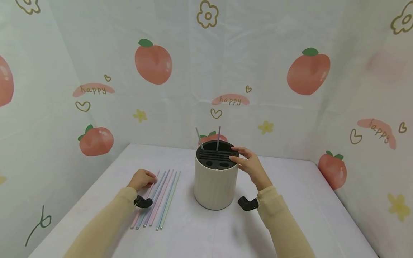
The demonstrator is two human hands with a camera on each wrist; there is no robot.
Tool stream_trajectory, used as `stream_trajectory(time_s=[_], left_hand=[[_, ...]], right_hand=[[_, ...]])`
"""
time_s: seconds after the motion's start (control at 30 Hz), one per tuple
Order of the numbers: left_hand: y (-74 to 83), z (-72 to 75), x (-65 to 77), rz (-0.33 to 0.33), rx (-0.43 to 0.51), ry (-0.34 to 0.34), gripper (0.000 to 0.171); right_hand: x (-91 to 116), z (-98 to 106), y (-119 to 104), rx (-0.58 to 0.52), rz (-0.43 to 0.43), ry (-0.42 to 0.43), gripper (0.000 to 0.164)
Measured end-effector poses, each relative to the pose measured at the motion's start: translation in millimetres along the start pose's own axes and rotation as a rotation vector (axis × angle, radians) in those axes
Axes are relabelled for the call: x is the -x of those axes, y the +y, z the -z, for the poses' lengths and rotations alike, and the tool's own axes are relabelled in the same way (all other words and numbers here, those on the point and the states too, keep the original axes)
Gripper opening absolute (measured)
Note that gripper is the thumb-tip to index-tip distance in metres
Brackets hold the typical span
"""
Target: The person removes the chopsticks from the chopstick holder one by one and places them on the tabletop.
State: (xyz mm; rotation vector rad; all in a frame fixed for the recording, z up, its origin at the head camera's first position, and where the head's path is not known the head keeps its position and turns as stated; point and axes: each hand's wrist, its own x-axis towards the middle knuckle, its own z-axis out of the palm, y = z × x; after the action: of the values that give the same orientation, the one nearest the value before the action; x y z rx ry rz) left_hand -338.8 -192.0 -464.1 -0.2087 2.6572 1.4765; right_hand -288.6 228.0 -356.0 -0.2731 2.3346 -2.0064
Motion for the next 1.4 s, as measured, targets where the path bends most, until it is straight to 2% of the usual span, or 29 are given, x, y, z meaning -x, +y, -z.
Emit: stream_trajectory(time_s=[0.4, 0.67, 0.83, 0.97, 1.03, 1.1, 1.27, 1.4], left_hand=[[8.6, -2.1, 11.7, -0.001, -0.060, 0.018, 0.018], [6.6, -2.4, 8.4, 0.003, -0.053, 0.006, 0.019], [5.8, 0.5, 8.0, 0.003, 0.005, -0.024, 0.022], [10.6, 4.2, 5.2, 0.009, 0.116, -0.042, 0.027], [20.4, 6.1, 3.8, -0.006, 0.176, -0.046, 0.029], [37.4, 8.4, 4.5, -0.050, 0.228, -0.053, 0.030], [96.2, 8.6, 14.6, -0.203, 0.353, -0.063, 0.032], [140.8, 0.6, 27.0, -0.334, 0.406, -0.105, 0.031]], right_hand=[[1, -1, -1, -0.003, -0.008, 0.002, 0.056], [1, -1, -1, 0.005, -0.018, 0.007, 0.058], [0, -1, -1, -0.005, -0.020, 0.009, 0.058], [1, -1, 0, -0.011, -0.019, 0.008, 0.057], [1, -1, 0, -0.013, -0.015, 0.005, 0.057], [1, -1, 0, -0.013, -0.010, 0.004, 0.057], [1, 0, 0, -0.016, -0.003, 0.001, 0.057], [1, -1, 0, -0.021, 0.001, 0.003, 0.057]])
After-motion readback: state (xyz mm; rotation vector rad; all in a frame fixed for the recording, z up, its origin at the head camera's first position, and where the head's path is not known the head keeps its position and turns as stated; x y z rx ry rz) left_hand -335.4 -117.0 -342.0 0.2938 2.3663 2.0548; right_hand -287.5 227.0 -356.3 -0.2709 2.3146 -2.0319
